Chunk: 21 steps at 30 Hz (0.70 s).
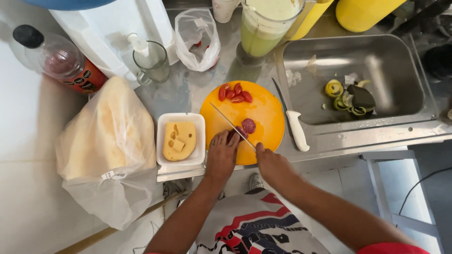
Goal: A person uses a knife to slice sausage on a yellow cutting board next to a sink.
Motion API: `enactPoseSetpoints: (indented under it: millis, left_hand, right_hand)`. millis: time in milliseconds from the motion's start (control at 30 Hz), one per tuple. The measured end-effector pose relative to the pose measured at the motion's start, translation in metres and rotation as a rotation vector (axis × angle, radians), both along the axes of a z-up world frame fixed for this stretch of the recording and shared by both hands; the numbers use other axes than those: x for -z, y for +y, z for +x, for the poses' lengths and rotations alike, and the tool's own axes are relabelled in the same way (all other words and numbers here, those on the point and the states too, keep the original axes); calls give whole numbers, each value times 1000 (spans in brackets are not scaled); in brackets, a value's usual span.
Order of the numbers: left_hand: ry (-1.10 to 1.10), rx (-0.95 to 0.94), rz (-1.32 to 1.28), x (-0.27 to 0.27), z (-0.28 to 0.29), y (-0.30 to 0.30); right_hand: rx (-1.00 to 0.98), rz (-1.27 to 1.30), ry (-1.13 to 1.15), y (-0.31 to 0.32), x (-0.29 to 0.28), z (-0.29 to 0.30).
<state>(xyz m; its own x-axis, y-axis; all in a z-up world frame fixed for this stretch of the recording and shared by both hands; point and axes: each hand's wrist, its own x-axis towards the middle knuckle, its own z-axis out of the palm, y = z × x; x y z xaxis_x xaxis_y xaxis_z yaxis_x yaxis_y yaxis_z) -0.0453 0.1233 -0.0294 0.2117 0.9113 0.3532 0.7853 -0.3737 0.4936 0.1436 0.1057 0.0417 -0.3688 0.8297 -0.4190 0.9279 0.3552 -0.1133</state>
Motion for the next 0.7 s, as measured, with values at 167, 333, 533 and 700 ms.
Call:
enactPoseSetpoints:
  millis: [167,333,533,700]
  left_hand:
    - [44,-6,67,21,-2,-1]
    - [39,-6,132,25,-1,-2]
    - [-41,-26,57,21,-4,1]
    - [-24,-11,49,20,-9,1]
  right_hand:
    - [46,-60,-51,-24,21,33]
    - [33,-44,28,1,-23,-22]
    - [338,-337,-66,-47,20,76]
    - [209,-110,129,-22,-4,62]
